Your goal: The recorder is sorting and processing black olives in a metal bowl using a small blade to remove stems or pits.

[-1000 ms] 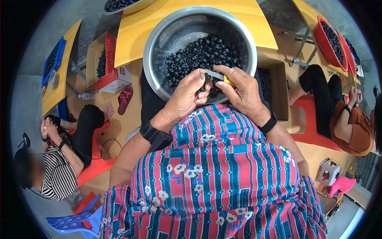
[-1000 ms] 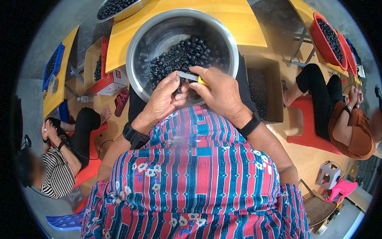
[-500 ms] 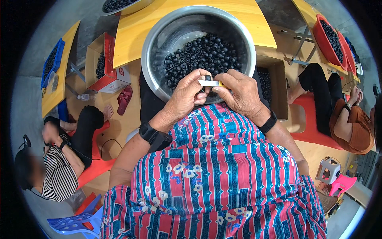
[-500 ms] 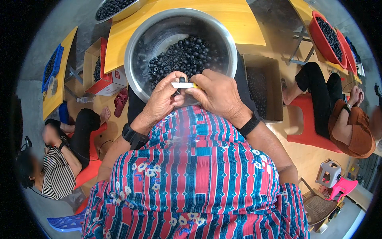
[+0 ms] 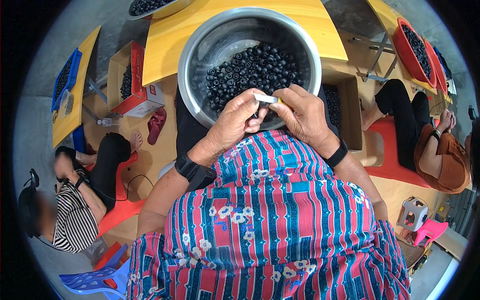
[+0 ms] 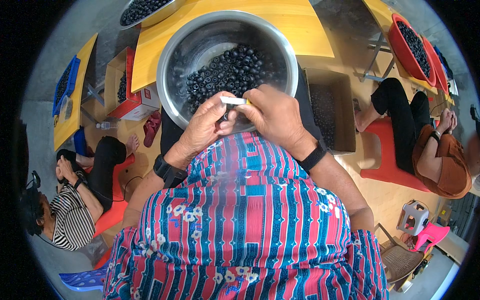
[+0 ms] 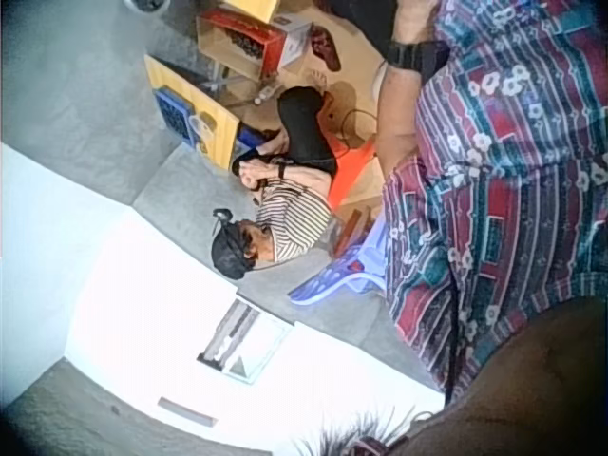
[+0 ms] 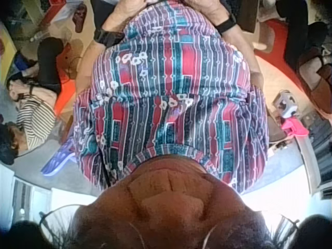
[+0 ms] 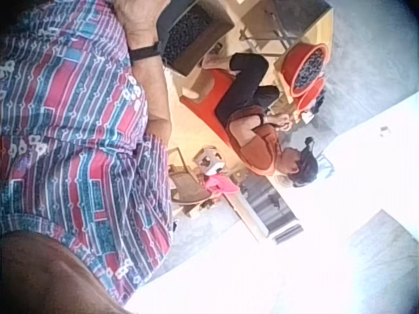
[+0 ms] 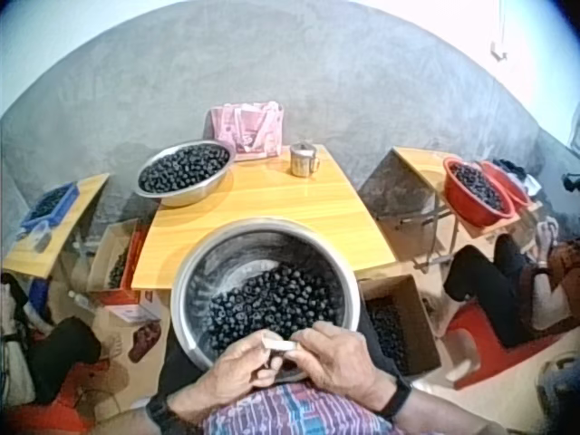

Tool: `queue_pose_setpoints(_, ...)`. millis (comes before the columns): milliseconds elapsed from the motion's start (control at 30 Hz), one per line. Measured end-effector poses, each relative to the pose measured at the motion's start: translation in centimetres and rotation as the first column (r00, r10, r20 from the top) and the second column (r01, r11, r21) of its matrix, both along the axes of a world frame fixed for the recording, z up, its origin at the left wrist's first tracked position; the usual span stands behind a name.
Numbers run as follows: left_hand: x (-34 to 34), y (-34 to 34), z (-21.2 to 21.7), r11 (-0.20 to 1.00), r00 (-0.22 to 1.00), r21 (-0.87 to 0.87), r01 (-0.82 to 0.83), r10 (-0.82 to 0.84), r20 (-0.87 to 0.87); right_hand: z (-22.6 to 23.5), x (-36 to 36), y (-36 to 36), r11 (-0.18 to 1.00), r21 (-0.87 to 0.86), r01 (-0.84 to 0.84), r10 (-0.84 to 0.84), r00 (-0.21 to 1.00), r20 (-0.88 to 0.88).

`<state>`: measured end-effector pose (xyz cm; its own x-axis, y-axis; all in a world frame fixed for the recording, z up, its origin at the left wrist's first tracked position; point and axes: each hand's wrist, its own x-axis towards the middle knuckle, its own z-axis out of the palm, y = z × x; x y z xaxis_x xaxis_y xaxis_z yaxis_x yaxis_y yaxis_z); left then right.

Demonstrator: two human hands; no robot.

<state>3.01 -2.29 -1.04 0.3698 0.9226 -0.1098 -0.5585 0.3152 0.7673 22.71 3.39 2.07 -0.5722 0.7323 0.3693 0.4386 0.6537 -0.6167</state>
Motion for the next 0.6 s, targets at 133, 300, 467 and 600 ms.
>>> queue_pose_setpoints(133, 0.0, 0.0, 0.1, 1.000, 1.000, -0.004, -0.013, 0.013, -0.001, -0.6, -0.1, 0.3, 0.991, -0.120, 0.057, -0.062, 0.997, -0.037)
queue_pose_setpoints(300, 0.1, 0.1, 0.6, 0.999, 0.986, 0.035, -0.030, 0.035, -0.163, -1.7, 0.3, 0.8, 0.949, -0.311, 0.040, -0.125, 0.958, -0.257)
queue_pose_setpoints(467, 0.1, 0.3, 1.6, 0.994, 1.000, -0.105, -0.003, 0.003, 0.008, -1.7, 0.0, 0.6, 0.944, -0.316, 0.092, -0.191, 0.935, -0.298)
queue_pose_setpoints(600, -0.4, 1.9, 4.5, 0.975, 0.982, -0.125, 0.184, -0.178, 0.059, -2.4, -0.2, 1.1, 0.937, -0.306, 0.169, -0.228, 0.958, -0.171)
